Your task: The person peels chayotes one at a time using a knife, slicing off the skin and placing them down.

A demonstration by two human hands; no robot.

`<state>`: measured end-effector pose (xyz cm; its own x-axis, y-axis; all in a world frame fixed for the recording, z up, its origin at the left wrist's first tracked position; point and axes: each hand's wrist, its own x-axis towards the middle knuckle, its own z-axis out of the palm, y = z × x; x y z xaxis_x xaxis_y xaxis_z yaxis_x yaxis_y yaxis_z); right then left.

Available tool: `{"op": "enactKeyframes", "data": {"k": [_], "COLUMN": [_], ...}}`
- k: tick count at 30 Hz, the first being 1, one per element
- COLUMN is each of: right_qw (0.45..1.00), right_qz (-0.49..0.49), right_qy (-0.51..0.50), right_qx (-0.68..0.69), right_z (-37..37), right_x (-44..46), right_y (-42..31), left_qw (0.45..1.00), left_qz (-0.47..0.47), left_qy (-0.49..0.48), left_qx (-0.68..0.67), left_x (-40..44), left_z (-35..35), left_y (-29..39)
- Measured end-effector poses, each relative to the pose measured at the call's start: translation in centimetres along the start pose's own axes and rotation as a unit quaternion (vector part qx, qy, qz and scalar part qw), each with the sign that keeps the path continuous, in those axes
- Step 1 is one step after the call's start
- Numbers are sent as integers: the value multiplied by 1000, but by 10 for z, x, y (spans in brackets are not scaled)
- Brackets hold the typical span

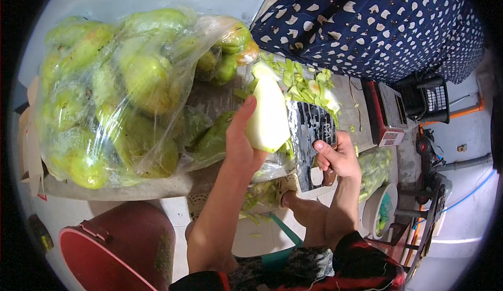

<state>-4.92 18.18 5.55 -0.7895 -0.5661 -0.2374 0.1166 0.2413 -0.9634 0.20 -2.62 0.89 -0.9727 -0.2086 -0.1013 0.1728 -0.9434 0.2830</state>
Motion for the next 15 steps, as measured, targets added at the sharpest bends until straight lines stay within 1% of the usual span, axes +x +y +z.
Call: {"op": "enactKeyframes", "data": {"k": [2, 8, 12, 15], "right_qw": [1000, 1000, 998, 998], "right_qz": [1, -22, -44, -48], "right_qy": [-3, -4, 17, 23], "right_qx": [14, 13, 33, 35], "right_z": [2, 5, 12, 11], "right_x": [2, 3, 5, 5], "right_y": [1, 4, 4, 4], "left_qw": [1000, 1000, 999, 999], "left_qz": [-4, -11, -21, -36], "left_qy": [14, 10, 16, 6], "left_qx": [6, -10, -24, 17], "left_x": [-1, -2, -4, -3], "left_z": [1, 3, -5, -3], "left_y": [-1, -13, -36, -42]}}
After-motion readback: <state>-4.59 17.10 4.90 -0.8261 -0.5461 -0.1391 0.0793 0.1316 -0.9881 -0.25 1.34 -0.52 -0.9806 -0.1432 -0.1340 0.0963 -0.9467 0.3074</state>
